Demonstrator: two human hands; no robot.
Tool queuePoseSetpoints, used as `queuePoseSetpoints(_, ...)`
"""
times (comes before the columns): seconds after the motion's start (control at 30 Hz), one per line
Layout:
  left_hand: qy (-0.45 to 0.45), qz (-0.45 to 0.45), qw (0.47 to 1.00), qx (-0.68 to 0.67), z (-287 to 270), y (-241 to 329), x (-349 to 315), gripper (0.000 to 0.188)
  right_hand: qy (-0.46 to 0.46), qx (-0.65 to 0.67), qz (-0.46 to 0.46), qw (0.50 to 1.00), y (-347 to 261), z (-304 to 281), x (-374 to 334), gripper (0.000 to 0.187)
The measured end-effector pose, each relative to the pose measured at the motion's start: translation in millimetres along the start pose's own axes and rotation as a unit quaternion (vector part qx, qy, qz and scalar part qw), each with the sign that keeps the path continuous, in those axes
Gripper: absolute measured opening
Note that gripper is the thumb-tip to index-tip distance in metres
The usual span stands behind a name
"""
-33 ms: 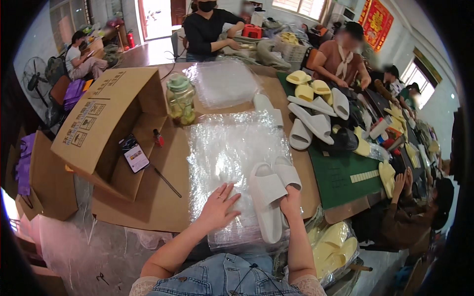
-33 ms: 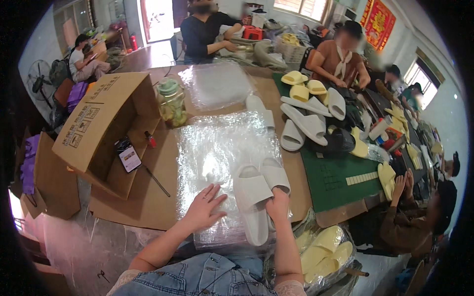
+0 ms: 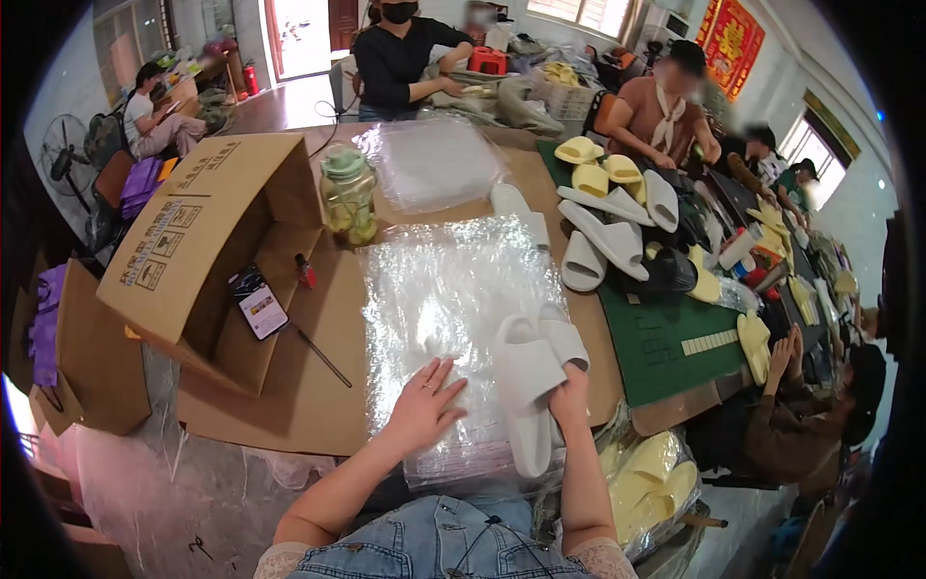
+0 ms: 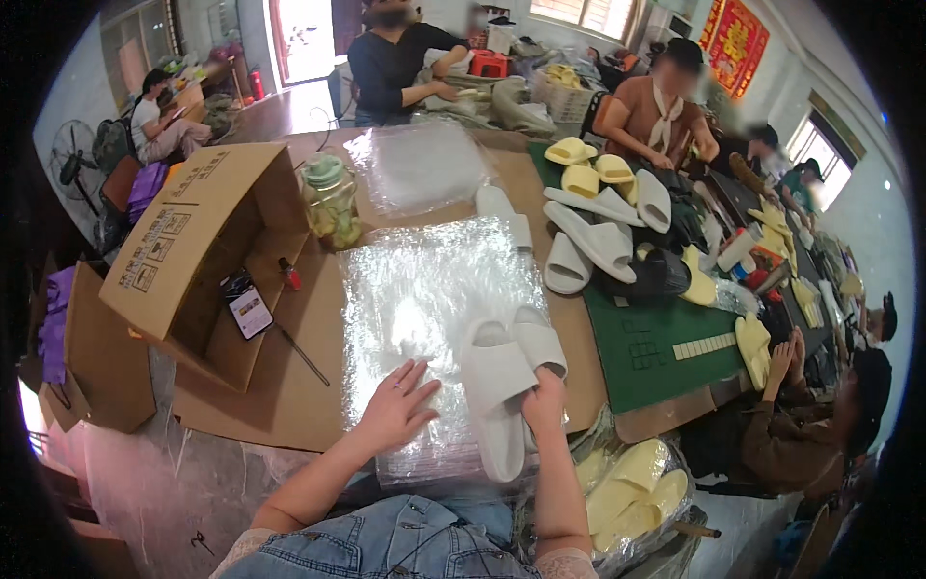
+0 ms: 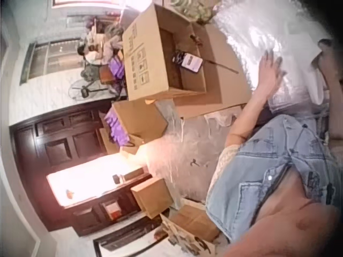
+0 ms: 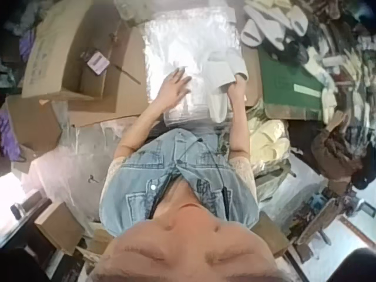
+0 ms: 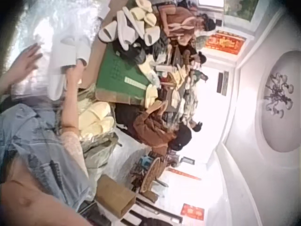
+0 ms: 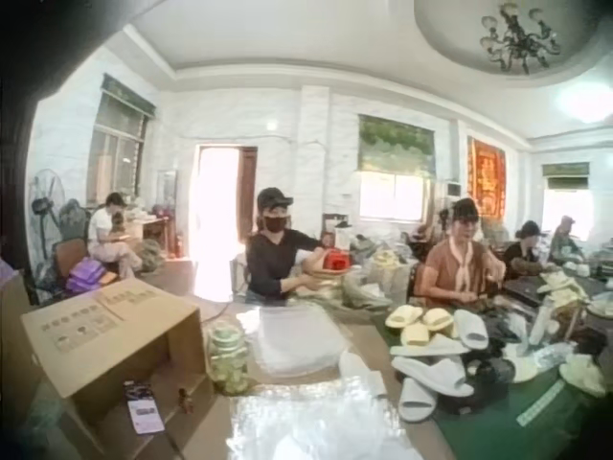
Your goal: The person wraps pairs of slippers in bubble wrap at a workbench. They handle multiple pairs of white, yellow, and black slippers, placing each pair onto a sheet of bubble wrap, folding the wrap around the footwear, and setting the wrapped units aside. The workspace is shared with other workers performing similar tasks.
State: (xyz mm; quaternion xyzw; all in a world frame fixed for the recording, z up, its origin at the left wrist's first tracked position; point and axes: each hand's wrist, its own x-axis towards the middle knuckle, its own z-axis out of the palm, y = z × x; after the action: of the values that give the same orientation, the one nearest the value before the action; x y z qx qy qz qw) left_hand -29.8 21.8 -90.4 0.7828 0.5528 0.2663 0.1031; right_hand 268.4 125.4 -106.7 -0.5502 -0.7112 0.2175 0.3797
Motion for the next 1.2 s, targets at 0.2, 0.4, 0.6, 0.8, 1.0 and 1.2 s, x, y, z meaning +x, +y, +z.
queuePoseSetpoints(0.2, 0.025, -0.042, 0.999, -0.014, 1.8, 4.7, 12.0, 0.036, 0.060, 0.587, 0.334, 0.735, -58.7, -66.1, -42.7, 0.041)
queuePoseSetpoints(0.4, 0.042, -0.084, 0.993, -0.075, -11.3, 13.3, 26.1, 0.035, -0.240, 0.218, 0.100, 0.941, -87.6, -113.1, -82.8, 0.036)
queuePoseSetpoints(0.6, 0.046, 0.007, 0.996, -0.070, -26.2, 30.9, 24.7, 0.038, -0.214, -0.151, -0.095, 0.960, -88.3, -89.2, -75.1, 0.013)
queuePoseSetpoints(0.8, -0.024, 0.113, 0.988, -0.102, -38.7, 59.2, 17.2, 0.042, -0.203, -0.194, -0.101, 0.954, -92.3, -37.2, -62.5, 0.016)
queuePoseSetpoints(1.0, -0.084, 0.187, 0.967, -0.151, -47.0, 69.9, 11.0, 0.043, -0.189, -0.190, -0.064, 0.961, -93.9, 14.2, -33.6, 0.019)
queuePoseSetpoints(1.2, -0.122, 0.215, 0.942, -0.228, -63.3, 62.5, 8.4, 0.040, -0.128, -0.168, -0.072, 0.975, -94.7, 51.9, 4.9, 0.022)
